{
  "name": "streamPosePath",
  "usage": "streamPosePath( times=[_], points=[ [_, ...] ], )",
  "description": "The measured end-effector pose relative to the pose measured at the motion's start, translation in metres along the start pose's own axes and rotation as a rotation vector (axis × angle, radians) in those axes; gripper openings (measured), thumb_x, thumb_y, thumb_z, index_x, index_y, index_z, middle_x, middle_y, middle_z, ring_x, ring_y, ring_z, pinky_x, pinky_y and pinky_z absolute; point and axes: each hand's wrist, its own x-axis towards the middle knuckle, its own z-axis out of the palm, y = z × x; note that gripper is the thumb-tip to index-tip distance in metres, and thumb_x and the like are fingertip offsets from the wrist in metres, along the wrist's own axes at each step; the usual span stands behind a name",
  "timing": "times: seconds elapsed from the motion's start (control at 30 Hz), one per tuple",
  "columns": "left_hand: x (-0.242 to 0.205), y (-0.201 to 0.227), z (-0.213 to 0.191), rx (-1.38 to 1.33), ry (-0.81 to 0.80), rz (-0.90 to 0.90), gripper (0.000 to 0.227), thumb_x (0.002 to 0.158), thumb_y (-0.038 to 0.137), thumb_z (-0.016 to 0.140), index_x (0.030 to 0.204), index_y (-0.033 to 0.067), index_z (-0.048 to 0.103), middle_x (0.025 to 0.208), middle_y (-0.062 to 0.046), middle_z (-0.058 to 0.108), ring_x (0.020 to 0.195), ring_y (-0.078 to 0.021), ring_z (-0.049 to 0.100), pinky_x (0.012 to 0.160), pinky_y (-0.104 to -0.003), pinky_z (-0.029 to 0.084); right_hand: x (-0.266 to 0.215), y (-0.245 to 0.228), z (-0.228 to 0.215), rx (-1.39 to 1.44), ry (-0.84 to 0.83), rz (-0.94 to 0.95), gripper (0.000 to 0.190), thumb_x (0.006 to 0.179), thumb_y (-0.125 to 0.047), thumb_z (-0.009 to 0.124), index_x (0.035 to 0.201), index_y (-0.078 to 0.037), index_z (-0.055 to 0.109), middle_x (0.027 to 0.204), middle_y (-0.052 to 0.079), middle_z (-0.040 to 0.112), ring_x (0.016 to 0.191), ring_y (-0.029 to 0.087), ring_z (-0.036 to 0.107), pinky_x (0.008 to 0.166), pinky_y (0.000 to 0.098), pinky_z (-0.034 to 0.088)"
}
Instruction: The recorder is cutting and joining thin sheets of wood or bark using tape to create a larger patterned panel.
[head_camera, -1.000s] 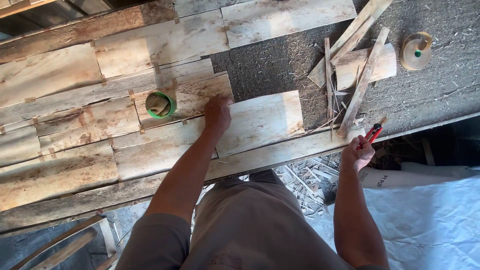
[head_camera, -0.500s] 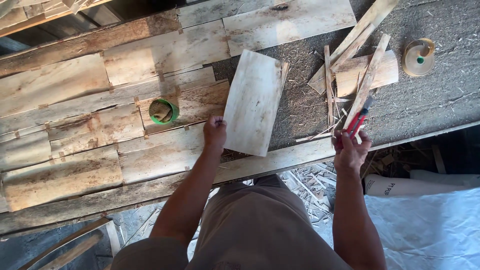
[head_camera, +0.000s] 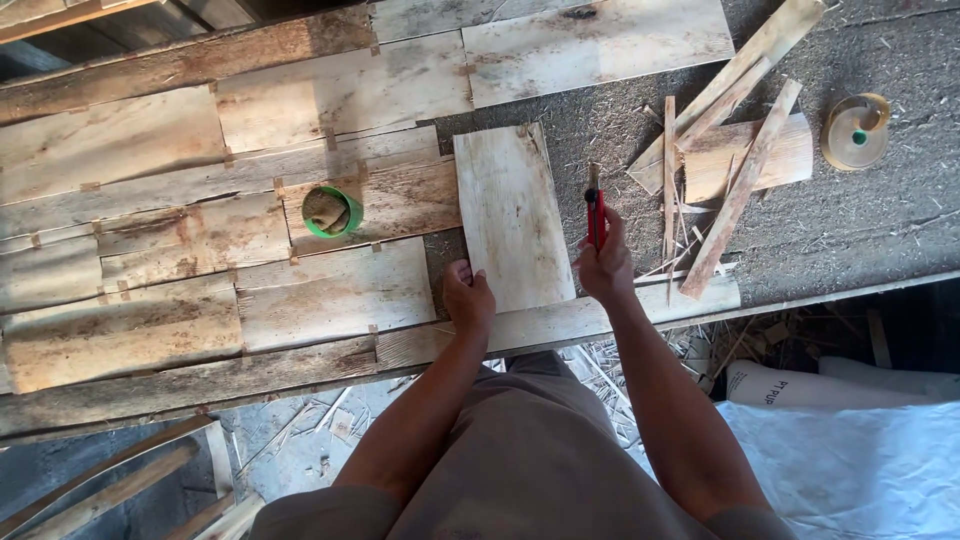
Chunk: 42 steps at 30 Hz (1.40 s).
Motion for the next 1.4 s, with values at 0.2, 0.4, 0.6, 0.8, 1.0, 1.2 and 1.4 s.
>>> streamPosePath(
  times=[0.2, 0.4, 0.6, 0.8, 1.0, 1.2, 1.4],
  points=[
    [-0.027, 0.051, -0.019, 0.505, -0.256, 0.726, 0.051, 0.087, 0.014, 0.080, 0.133, 0.0061, 0.061, 0.160, -0.020, 0.042, 0.150, -0.0426, 0.036, 0.123, -0.050, 0.032, 0.050, 0.035, 0.036, -0.529, 0.023, -0.426, 0.078, 0.106, -0.007, 0.048, 0.170, -0.016, 0.005, 0.138, 0.024, 0.064, 0.095, 0.035, 0.073, 0.072, 0.0440, 0.061],
    [-0.024, 0.097, 0.003, 0.823, -0.612, 0.785, 0.098, 0.070, 0.029, 0.089, 0.154, 0.0130, 0.042, 0.168, -0.016, 0.015, 0.155, -0.0462, 0.012, 0.124, -0.063, 0.016, 0.077, -0.026, 0.052, -0.637, -0.114, -0.072, 0.084, 0.098, -0.007, 0.052, 0.164, -0.016, 0.000, 0.137, 0.032, 0.055, 0.087, 0.038, 0.072, 0.058, 0.0458, 0.062],
    [-0.013, 0.064, 0.025, 0.956, -0.638, 0.780, 0.103, 0.068, 0.031, 0.092, 0.156, 0.0162, 0.042, 0.170, -0.014, 0.015, 0.156, -0.0442, 0.012, 0.121, -0.067, 0.016, 0.099, -0.021, 0.062, -0.644, -0.118, -0.039, 0.077, 0.110, -0.015, 0.050, 0.166, -0.021, -0.003, 0.129, 0.031, 0.060, 0.087, 0.039, 0.071, 0.061, 0.0471, 0.062],
    [-0.012, 0.075, 0.022, 0.952, -0.657, 0.752, 0.107, 0.065, 0.031, 0.093, 0.157, 0.0164, 0.040, 0.170, -0.012, 0.016, 0.156, -0.0439, 0.014, 0.122, -0.067, 0.017, 0.109, -0.010, 0.066, -0.706, -0.100, -0.070, 0.092, 0.097, -0.009, 0.055, 0.164, -0.022, -0.008, 0.132, 0.032, 0.056, 0.086, 0.040, 0.070, 0.062, 0.0480, 0.063],
    [-0.012, 0.088, 0.019, 1.009, -0.743, 0.678, 0.109, 0.068, 0.034, 0.092, 0.159, 0.0181, 0.035, 0.172, -0.011, 0.008, 0.157, -0.0426, 0.008, 0.123, -0.066, 0.014, 0.108, -0.016, 0.066, -0.764, -0.108, -0.082, 0.097, 0.098, -0.006, 0.060, 0.164, -0.022, -0.009, 0.129, 0.030, 0.058, 0.079, 0.037, 0.070, 0.059, 0.0464, 0.061],
    [-0.010, 0.079, 0.023, 1.042, -0.745, 0.682, 0.108, 0.074, 0.034, 0.089, 0.162, 0.0205, 0.029, 0.173, -0.010, -0.001, 0.159, -0.0403, 0.001, 0.125, -0.063, 0.010, 0.110, -0.019, 0.068, -0.777, -0.118, -0.027, 0.102, 0.094, 0.005, 0.059, 0.165, -0.024, -0.008, 0.131, 0.031, 0.057, 0.073, 0.028, 0.068, 0.047, 0.0335, 0.059],
    [-0.009, 0.074, 0.025, 1.017, -0.721, 0.707, 0.101, 0.077, 0.026, 0.086, 0.161, 0.0207, 0.030, 0.172, -0.010, 0.000, 0.158, -0.0405, 0.002, 0.124, -0.064, 0.011, 0.115, -0.029, 0.068, -0.783, -0.145, 0.047, 0.104, 0.090, 0.007, 0.061, 0.166, -0.025, -0.002, 0.127, 0.030, 0.060, 0.079, 0.031, 0.069, 0.053, 0.0362, 0.059]
  ],
)
